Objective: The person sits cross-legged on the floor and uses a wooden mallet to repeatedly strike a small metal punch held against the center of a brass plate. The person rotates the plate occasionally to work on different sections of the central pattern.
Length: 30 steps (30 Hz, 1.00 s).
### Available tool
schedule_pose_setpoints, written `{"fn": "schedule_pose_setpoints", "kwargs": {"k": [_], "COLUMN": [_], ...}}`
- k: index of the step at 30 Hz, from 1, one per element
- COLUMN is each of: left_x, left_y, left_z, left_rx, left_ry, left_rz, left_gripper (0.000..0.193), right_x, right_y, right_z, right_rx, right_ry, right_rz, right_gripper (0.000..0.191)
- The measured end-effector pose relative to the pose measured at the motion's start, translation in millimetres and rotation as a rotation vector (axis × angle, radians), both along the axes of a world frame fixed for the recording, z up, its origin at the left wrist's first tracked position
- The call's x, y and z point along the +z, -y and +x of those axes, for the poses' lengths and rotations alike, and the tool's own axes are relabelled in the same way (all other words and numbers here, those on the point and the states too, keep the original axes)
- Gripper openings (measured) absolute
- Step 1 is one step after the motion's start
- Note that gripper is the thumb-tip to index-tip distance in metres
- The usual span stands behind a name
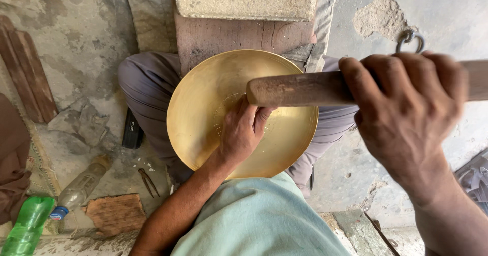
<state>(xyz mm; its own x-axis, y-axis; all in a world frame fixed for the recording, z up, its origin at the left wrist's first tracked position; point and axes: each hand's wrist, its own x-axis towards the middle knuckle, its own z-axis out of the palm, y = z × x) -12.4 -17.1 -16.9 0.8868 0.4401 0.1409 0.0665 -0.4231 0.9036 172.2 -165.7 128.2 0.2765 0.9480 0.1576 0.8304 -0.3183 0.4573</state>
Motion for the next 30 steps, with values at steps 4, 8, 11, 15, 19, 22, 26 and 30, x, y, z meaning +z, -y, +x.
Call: {"fn": "schedule_pose_setpoints", "kwargs": {"k": [4,8,11,15,19,22,26,30], "left_x": [-1.9,1.1,5.1,8.2,7.5,7.5,7.7,5.6], "left_y": [-5.0,-7.3,-9.5,-12.5,-14.0,-13.7,-14.9,-14.5], "left_z": [2.7,10.2,14.0,15.9,18.0,18.6,17.6,19.0], "left_rx": [-0.047,-0.065,-0.077,-0.128,-0.151,-0.135,-0.187,-0.192], "left_ry": [-0.109,-0.101,-0.075,-0.087,-0.216,-0.099,-0.127,-0.130], "left_rz": [-0.033,-0.071,-0.055,-0.088,-0.063,-0.138,-0.088,-0.108], "left_gripper": [0.021,0.023,0.024,0.028,0.027,0.027,0.025,0.029], "right_x": [1.7,-3.4,-7.6,-7.3,-6.6,-8.7,-7.7,-6.4], "right_y": [0.1,8.7,15.9,19.0,13.8,10.6,14.6,16.5], "right_z": [3.3,7.6,9.1,9.0,9.1,9.9,10.1,6.0], "right_rx": [-0.151,-0.096,-0.156,-0.218,-0.245,-0.357,-0.171,-0.285], "right_ry": [-0.444,-0.169,-0.500,-0.336,-0.532,-0.801,-0.421,-0.562], "right_rz": [0.141,0.056,0.198,-0.022,0.224,0.348,0.131,0.134], "right_gripper": [0.015,0.012,0.016,0.015,0.021,0.024,0.023,0.025]}}
